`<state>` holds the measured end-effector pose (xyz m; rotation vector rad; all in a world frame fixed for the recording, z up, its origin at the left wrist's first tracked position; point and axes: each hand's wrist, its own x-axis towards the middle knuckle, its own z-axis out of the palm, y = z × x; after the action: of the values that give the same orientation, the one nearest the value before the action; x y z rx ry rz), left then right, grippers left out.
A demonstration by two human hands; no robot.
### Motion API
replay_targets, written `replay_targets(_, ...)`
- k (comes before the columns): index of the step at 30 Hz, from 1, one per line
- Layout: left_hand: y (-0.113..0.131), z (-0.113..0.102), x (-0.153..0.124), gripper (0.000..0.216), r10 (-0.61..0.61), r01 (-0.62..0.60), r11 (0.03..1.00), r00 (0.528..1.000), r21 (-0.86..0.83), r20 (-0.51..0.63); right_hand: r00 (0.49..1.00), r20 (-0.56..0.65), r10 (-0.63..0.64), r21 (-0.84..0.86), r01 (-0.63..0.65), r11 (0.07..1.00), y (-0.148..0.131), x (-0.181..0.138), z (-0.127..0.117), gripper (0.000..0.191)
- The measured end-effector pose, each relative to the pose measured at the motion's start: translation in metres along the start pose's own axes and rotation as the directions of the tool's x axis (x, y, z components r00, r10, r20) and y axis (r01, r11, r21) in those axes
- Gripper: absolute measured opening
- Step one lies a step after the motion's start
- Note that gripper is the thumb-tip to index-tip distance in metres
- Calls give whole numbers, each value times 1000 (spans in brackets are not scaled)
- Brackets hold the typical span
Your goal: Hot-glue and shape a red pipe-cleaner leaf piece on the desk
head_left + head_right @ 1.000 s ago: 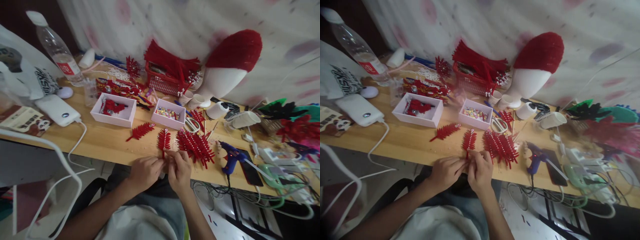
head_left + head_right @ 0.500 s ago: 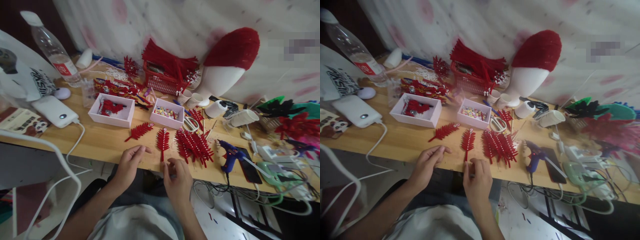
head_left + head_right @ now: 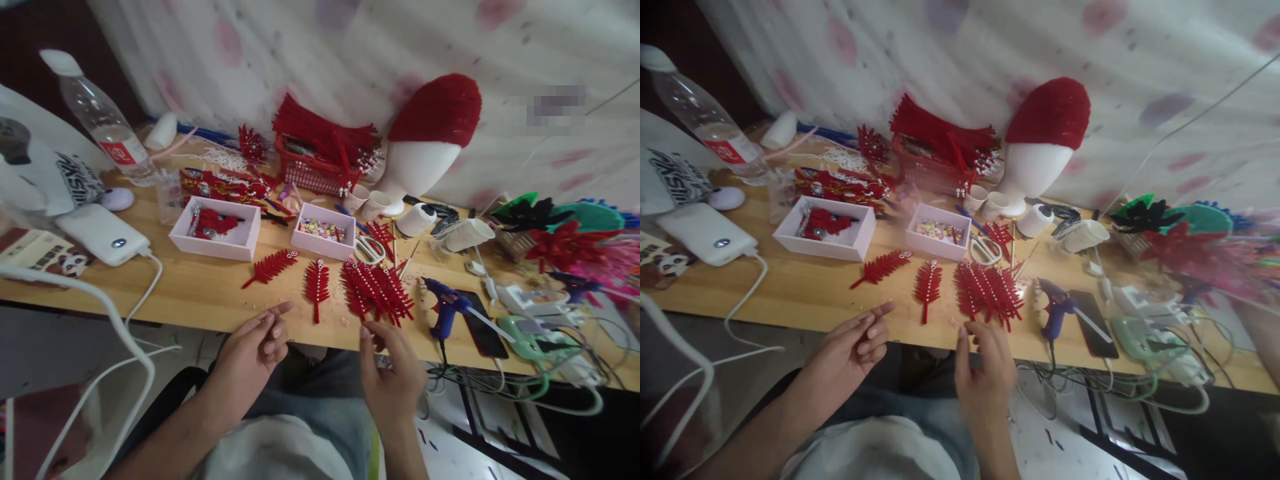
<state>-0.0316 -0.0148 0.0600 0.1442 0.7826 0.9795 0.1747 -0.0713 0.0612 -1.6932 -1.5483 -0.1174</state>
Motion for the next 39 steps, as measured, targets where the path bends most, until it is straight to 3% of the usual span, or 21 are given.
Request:
replay_targets(3, 1, -5, 3, 32, 6, -6, 1000, 1000, 15, 2, 967, -211, 145, -65, -162, 985, 16, 4, -22, 12)
replay_targets(5, 1, -9, 4, 30, 32, -33, 998, 999, 50, 7, 950, -236, 204, -89, -231, 969, 20, 3, -24, 18)
replay_targets(8, 2, -12, 1, 30, 57, -58, 995, 998, 77, 19, 988, -8, 155, -121, -155, 981, 9, -1, 1, 24)
replay_targets(10, 3, -13, -2, 38, 47, -51, 995, 998, 84, 46, 985, 139, 105, -157, -83, 984, -5, -3, 24, 26)
replay_targets(13, 6, -14, -7, 46, 36, -45, 991, 997, 126, 74, 976, 201, 83, -199, -43, 979, -17, 0, 45, 27)
replay_targets(17, 10, -22, -11, 42, 79, -78, 973, 997, 215, 7, 974, 225, 37, -193, 7, 981, -9, 10, 36, 23)
replay_targets(20, 9, -26, -9, 42, 91, -82, 968, 996, 238, -24, 952, 303, 39, -278, 49, 959, -7, 11, 34, 30)
replay_targets(24, 5, -19, -7, 41, 58, -60, 969, 998, 238, 17, 923, 376, 77, -399, 86, 913, -21, 5, 54, 35)
replay_targets(26, 4, -16, -8, 41, 48, -57, 967, 998, 248, 42, 924, 376, 76, -369, 75, 926, -21, 9, 54, 31)
replay_targets(29, 6, -18, -10, 42, 82, -92, 957, 996, 276, 46, 938, 347, -18, -215, 98, 972, 1, 36, 29, 21)
replay_targets(31, 7, -24, -9, 43, 114, -121, 948, 993, 296, 43, 943, 309, -124, -212, 196, 958, 28, 65, 4, 20)
replay_targets(34, 6, -30, -6, 42, 103, -113, 944, 994, 309, 49, 888, 437, -145, -313, 301, 901, 65, 107, -20, 37)
replay_targets(39, 1, -27, -6, 44, 71, -88, 932, 996, 351, 61, 691, 718, -83, -334, 447, 830, 85, 146, -13, 53)
